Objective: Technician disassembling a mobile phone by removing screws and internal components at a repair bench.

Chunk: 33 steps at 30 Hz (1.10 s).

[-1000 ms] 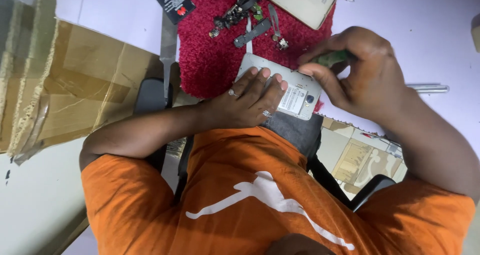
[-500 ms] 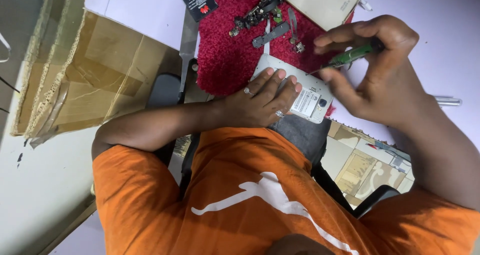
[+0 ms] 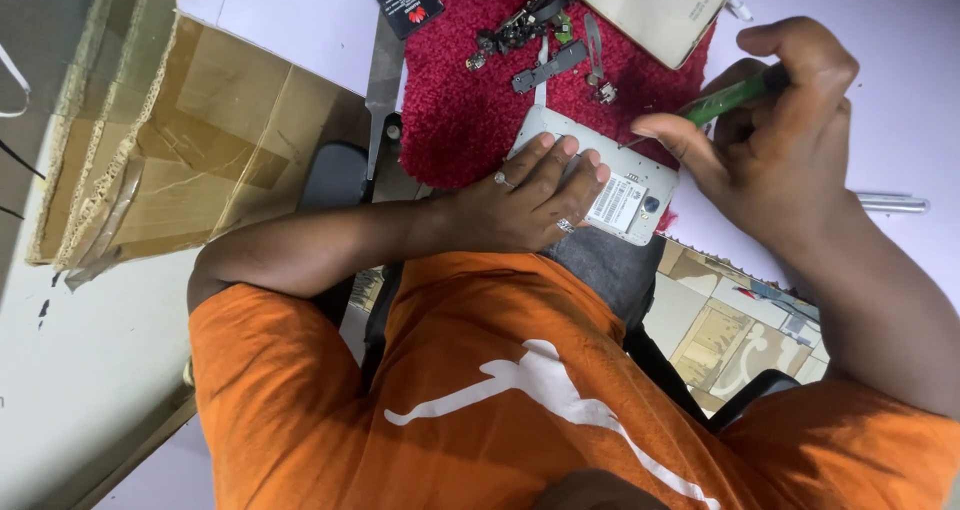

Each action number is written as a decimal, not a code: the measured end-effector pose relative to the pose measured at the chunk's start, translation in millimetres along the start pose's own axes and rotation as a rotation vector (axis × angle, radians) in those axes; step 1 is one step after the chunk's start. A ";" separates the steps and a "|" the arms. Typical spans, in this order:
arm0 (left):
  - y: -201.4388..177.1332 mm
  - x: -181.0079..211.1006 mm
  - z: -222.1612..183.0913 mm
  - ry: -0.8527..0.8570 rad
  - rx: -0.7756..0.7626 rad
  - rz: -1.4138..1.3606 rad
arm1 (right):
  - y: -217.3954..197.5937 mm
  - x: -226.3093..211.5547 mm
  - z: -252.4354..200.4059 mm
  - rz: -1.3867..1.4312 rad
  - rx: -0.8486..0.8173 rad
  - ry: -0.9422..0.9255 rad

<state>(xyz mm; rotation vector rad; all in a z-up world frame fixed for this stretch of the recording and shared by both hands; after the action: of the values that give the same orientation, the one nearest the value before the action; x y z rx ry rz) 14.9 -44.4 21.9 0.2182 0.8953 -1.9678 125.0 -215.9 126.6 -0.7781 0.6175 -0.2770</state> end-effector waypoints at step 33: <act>-5.7 -6.6 5.3 0.042 -0.030 -0.005 | -3.2 -19.6 36.0 0.507 -0.231 0.038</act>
<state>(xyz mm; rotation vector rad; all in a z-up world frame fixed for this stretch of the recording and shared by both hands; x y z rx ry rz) 15.0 -41.7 31.7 0.2407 0.9534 -1.9595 131.5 -188.7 156.9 -0.8091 0.8691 0.2492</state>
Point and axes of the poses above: each hand's wrist, its own z-axis towards the middle knuckle, its own y-axis out of the palm, x = y × z, the point moved 6 cm from there along z, towards the middle knuckle, and after that the axes turned 9 degrees about x, right-handed, at the moved point
